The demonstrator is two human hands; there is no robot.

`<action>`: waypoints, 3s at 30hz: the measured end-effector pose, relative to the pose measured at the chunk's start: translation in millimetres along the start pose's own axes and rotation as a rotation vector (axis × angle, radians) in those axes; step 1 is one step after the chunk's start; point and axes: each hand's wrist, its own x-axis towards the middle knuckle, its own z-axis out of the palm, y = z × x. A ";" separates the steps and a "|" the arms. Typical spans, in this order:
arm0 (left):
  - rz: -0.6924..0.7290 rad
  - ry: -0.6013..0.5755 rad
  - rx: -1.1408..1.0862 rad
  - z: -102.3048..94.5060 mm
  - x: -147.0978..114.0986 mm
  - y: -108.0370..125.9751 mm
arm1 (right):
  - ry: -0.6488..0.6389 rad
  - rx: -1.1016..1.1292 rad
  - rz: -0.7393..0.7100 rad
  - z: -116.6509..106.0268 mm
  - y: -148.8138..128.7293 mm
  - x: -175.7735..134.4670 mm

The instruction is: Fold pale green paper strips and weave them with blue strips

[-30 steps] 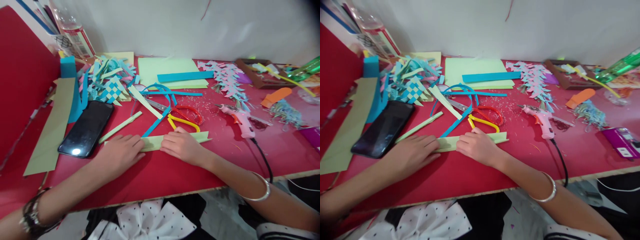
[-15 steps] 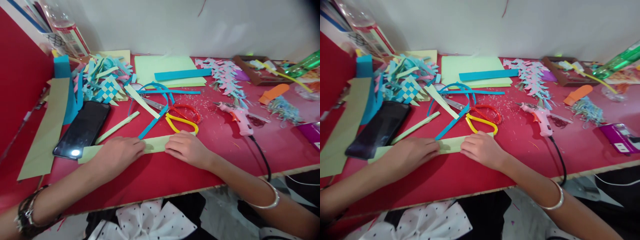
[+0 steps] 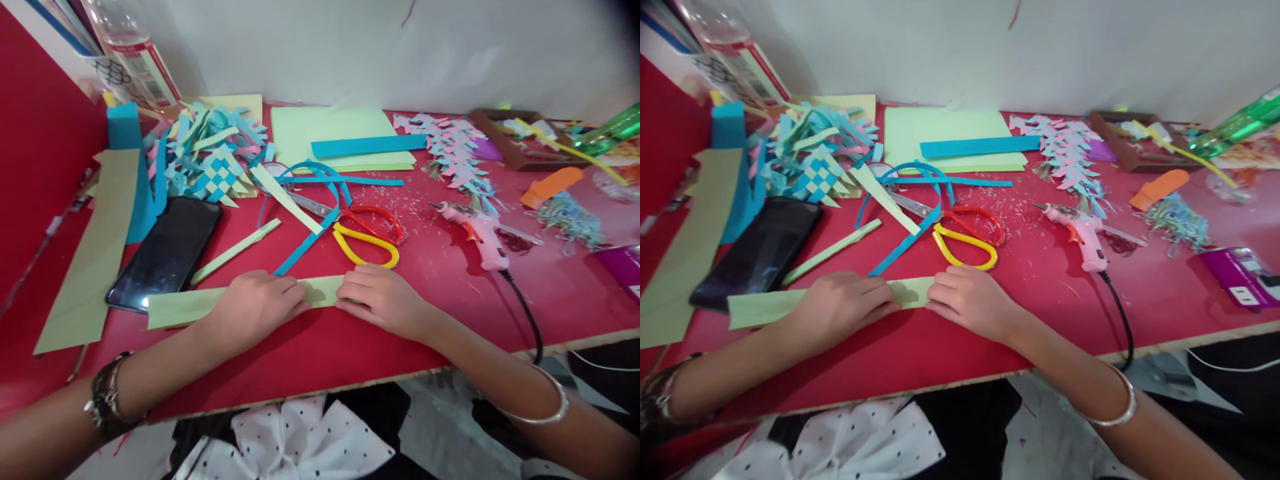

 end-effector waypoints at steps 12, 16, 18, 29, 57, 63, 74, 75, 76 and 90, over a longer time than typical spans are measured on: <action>-0.075 -0.105 0.010 0.6 -3.3 -1.6 | 0.064 -0.054 0.123 5.8 4.1 -12.1; -0.097 -0.125 -0.026 1.8 -3.0 -2.2 | 0.065 -0.030 0.128 4.0 5.1 -16.6; -0.090 -0.119 -0.047 2.4 -3.3 -2.6 | 0.086 -0.008 0.138 2.4 5.3 -18.7; -0.088 -0.171 -0.065 3.3 -1.6 -4.6 | 0.078 0.022 0.254 0.3 1.3 -23.2; 0.234 -0.212 -0.189 9.2 1.3 -19.8 | 0.115 0.026 0.322 3.3 -0.3 -22.7; 0.295 -0.275 -0.264 6.9 4.8 -23.5 | 0.108 0.062 0.345 3.7 -0.6 -23.5; 0.300 -0.341 -0.293 4.6 5.5 -24.5 | 0.214 0.027 0.491 7.3 -3.9 -35.4; 0.298 -0.341 -0.294 4.3 5.5 -24.4 | 0.223 0.013 0.512 7.6 -4.5 -36.0; 0.296 -0.341 -0.295 4.2 5.5 -24.3 | 0.229 0.004 0.529 7.9 -5.1 -36.5; 0.316 -0.287 -0.231 7.0 4.8 -25.1 | 0.307 -0.142 0.592 5.8 -8.4 -44.3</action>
